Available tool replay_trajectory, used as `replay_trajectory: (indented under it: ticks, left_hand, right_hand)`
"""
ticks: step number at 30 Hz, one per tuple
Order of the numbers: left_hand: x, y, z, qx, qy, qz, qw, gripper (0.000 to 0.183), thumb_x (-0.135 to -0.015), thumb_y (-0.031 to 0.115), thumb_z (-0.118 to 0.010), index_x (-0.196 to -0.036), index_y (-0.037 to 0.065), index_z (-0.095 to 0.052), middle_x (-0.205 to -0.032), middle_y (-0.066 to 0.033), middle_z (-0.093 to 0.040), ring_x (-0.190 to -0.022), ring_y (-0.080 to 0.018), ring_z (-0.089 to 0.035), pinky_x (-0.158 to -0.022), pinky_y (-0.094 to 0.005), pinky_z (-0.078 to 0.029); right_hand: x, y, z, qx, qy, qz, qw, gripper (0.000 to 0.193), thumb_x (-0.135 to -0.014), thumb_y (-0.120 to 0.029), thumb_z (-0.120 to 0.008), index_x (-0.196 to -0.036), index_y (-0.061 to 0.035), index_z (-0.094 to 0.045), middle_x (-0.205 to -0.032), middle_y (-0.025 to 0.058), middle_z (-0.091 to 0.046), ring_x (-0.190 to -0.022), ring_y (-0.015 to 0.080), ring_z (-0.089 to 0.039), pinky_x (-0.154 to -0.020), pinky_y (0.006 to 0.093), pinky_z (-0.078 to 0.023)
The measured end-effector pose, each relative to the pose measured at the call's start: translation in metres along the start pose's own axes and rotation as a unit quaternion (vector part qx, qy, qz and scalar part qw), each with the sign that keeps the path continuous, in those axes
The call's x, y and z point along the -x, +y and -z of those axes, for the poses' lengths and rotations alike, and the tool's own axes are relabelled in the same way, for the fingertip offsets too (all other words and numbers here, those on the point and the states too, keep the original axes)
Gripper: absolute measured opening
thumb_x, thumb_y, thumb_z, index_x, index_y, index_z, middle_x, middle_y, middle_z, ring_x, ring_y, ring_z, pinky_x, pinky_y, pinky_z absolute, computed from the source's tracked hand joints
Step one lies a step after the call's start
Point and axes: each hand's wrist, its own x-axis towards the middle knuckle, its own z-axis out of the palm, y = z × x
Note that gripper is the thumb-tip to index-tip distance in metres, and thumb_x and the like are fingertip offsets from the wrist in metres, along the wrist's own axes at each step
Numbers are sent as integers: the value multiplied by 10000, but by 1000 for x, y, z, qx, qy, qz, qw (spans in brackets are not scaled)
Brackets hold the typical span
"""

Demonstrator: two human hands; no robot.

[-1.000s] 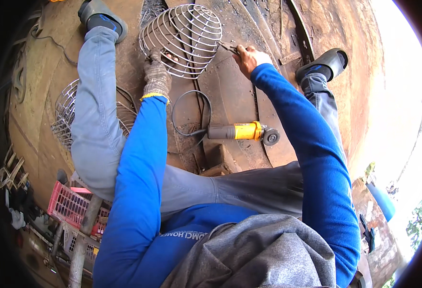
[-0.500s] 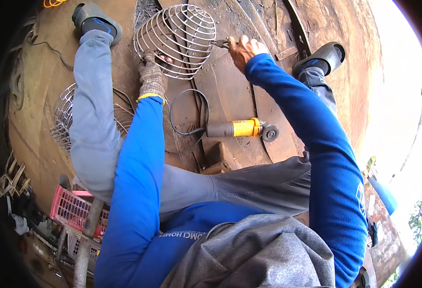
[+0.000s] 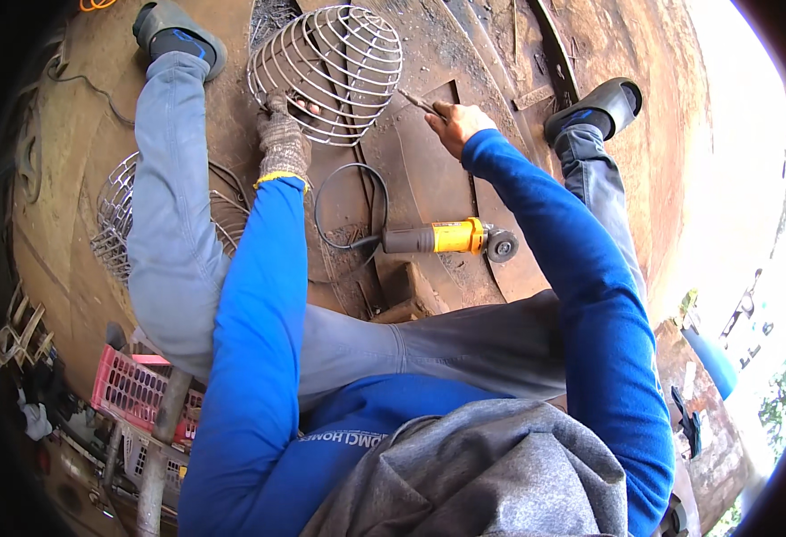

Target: The person uses an angle grinder to smooth or cut metal wire cages and uses pliers to manipulate the wires while sitting on the floor.

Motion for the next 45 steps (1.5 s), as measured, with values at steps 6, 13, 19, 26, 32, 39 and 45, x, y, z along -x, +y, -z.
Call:
replay_trajectory:
  ticks: [6,13,19,26,32,39,45]
  left_hand:
    - [-4,0,3,-7,9,-4,1000,280,-954,309,-643,-1074,70,-557,-805,-43,-612,-631,-212,-621,-597,-357,-590]
    - [2,1,-2,1,13,-5,1000,332,-947,309,-666,-1167,85,-555,-872,-61,-618,-677,-209,-618,-614,-370,-598]
    - [-6,-2,0,8,15,-18,1000,263,-993,282,-582,-1127,75,-491,-799,-76,-584,-603,-211,-577,-537,-379,-584]
    - [-9,-4,2,12,20,-2,1000,299,-952,314,-646,-1120,88,-547,-873,-61,-610,-666,-218,-615,-592,-367,-590]
    - [1,0,-2,9,13,3,1000,312,-962,314,-644,-1157,89,-551,-882,-62,-612,-680,-213,-615,-605,-367,-593]
    - [-1,-1,1,-13,6,4,1000,315,-969,305,-639,-1158,70,-547,-889,-64,-610,-723,-209,-618,-632,-374,-609]
    - [-7,-4,4,7,20,-25,999,320,-949,330,-657,-1108,74,-549,-849,-60,-598,-683,-214,-604,-616,-372,-594]
  right_hand:
    - [-9,-19,20,128,51,20,990,410,-988,-405,-498,-1242,-96,-585,-991,264,-686,-940,441,-678,-811,512,-550]
    - [-20,8,-5,-107,-38,-7,993,417,-981,-439,-507,-1157,-99,-672,-1036,233,-698,-977,416,-674,-887,491,-529]
    - [-1,-15,-9,14,20,-14,1000,401,-986,-433,-500,-1188,-116,-638,-1049,256,-679,-965,431,-676,-858,505,-543]
    - [7,-22,-5,99,59,4,993,387,-1007,-416,-481,-1276,-141,-520,-1028,302,-619,-846,486,-673,-734,537,-555]
    - [6,-17,-1,131,41,-4,991,465,-1006,-392,-475,-1334,-63,-476,-1111,319,-599,-871,464,-684,-755,522,-562]
    - [4,-14,0,155,35,21,987,484,-1002,-363,-481,-1375,-56,-452,-1111,307,-593,-883,474,-680,-760,526,-563]
    - [-6,-23,-7,147,51,7,988,449,-992,-352,-498,-1319,-44,-502,-1040,307,-629,-880,451,-689,-770,531,-560]
